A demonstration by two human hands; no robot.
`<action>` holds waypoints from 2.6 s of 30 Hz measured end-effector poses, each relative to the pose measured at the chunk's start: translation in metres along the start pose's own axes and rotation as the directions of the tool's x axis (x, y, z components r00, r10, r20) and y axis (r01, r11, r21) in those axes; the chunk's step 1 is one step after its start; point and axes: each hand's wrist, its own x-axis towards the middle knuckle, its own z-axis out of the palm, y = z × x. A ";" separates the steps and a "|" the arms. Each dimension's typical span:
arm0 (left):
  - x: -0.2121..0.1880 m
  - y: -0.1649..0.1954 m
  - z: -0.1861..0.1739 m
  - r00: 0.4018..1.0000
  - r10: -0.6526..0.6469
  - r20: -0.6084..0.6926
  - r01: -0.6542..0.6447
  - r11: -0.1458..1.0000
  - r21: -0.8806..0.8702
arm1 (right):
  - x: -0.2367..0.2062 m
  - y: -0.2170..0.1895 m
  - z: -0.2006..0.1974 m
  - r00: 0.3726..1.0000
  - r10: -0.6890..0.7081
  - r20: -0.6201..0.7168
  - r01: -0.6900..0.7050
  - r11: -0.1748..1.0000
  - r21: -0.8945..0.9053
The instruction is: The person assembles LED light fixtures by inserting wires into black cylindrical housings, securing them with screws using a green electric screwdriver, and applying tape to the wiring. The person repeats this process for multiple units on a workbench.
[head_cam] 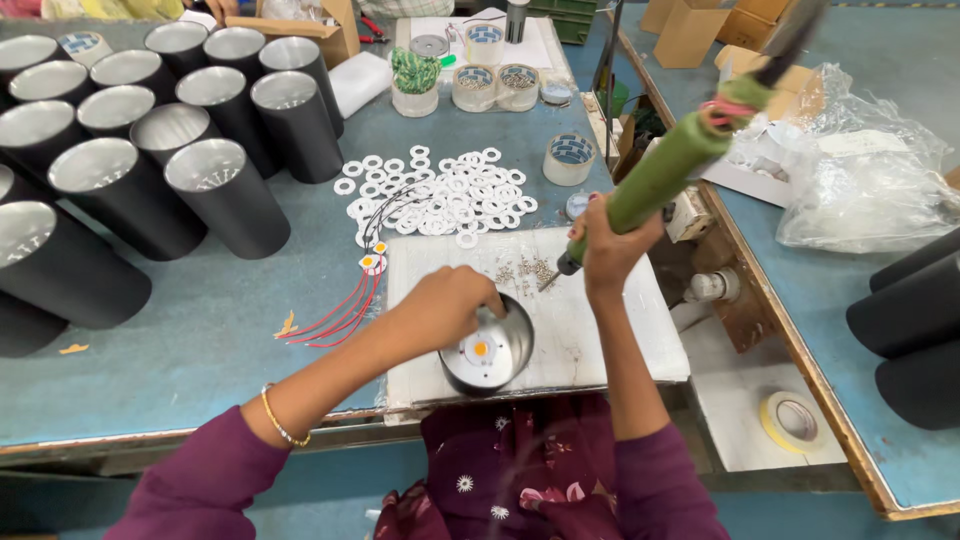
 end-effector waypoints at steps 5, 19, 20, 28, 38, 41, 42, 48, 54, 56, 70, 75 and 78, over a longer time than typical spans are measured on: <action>0.029 -0.012 -0.011 0.999 -0.040 0.005 0.040 0.999 0.032 | 0.001 0.000 0.014 0.995 0.088 -0.056 -0.085 0.995 0.055; -0.065 0.067 0.024 0.991 -0.124 0.048 0.123 0.719 -0.684 | 0.017 -0.095 -0.010 0.987 0.153 0.054 -0.160 0.975 0.153; -0.063 0.072 0.039 0.978 -0.172 0.115 0.203 0.696 -0.688 | 0.017 -0.107 -0.010 0.988 0.137 0.065 -0.146 0.974 0.171; -0.036 0.078 0.118 0.928 -0.371 0.027 0.112 0.211 -0.971 | -0.003 -0.170 -0.004 0.987 0.134 0.084 -0.150 0.962 0.227; -0.040 0.078 0.113 0.921 -0.385 -0.059 0.067 0.307 -0.949 | -0.013 -0.182 -0.006 0.983 0.167 0.080 -0.182 0.951 0.250; -0.042 0.080 0.106 0.917 -0.386 -0.097 0.074 0.404 -0.912 | -0.015 -0.181 -0.005 0.980 0.177 0.088 -0.193 0.949 0.250; -0.043 0.080 0.103 0.917 -0.387 -0.100 0.086 0.435 -0.896 | -0.015 -0.181 -0.005 0.980 0.177 0.091 -0.194 0.949 0.248; -0.044 0.083 0.095 0.902 -0.361 -0.236 0.027 0.593 -0.804 | -0.017 -0.177 -0.002 0.979 0.176 0.099 -0.195 0.951 0.238; -0.080 0.093 0.099 0.682 -0.252 -0.686 -0.087 0.904 -0.419 | -0.009 -0.180 -0.008 0.980 0.158 0.122 -0.184 0.952 0.246; -0.078 0.080 0.101 0.589 -0.250 -0.769 -0.053 0.937 -0.346 | -0.004 -0.182 -0.008 0.982 0.131 0.132 -0.162 0.952 0.259; -0.039 -0.033 0.081 0.936 -0.111 -0.333 -0.219 0.557 -0.801 | 0.018 -0.211 -0.016 0.986 0.042 0.160 -0.094 0.939 0.331; -0.053 -0.013 0.070 0.944 0.016 -0.328 -0.233 0.738 -0.634 | 0.021 -0.199 -0.008 0.986 0.053 0.156 -0.119 0.882 0.457; -0.058 0.035 0.088 0.804 -0.312 -0.506 -0.162 0.704 -0.691 | 0.017 -0.191 0.003 0.990 0.000 0.144 -0.054 0.927 0.370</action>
